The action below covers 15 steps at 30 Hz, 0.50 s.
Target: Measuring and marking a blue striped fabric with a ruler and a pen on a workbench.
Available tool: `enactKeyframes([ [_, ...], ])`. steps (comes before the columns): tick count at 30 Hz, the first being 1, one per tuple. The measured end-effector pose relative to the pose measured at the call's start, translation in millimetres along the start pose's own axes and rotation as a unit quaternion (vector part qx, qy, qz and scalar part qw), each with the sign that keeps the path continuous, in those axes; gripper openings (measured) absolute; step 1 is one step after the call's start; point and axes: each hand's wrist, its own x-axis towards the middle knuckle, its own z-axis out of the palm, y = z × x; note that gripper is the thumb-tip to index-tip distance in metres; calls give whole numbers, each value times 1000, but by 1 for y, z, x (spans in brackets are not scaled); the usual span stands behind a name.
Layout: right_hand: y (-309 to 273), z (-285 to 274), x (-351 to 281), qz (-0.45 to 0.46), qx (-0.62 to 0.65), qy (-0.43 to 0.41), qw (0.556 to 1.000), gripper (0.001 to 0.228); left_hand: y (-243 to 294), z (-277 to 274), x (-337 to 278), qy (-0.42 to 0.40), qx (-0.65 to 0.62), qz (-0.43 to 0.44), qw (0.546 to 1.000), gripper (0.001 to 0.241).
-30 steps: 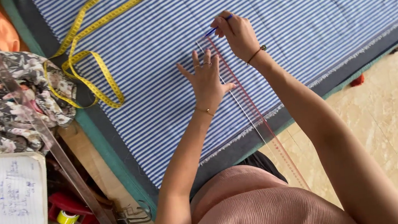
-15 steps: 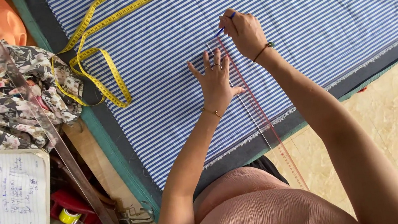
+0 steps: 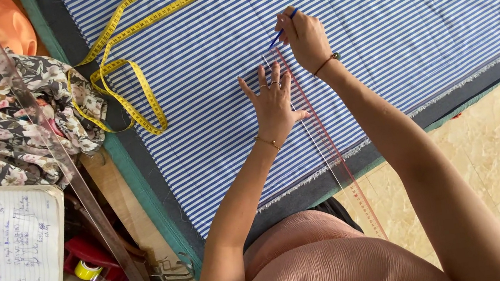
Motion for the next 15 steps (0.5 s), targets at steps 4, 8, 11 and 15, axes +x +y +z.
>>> enactKeyframes([
  [4,3,-2,0,-13,-12,-7,1000,40,-1,-5,-1,11,-7,1,1000,113],
  [8,-1,-4,2,10,-53,-4,999,39,-1,-5,0,10,-2,1,1000,113],
  [11,-9,2,-1,12,-88,-24,996,37,-1,-2,-1,15,-7,3,1000,111],
  [15,-12,3,0,-128,-129,-16,983,37,-2,-3,-2,24,-12,6,1000,111],
])
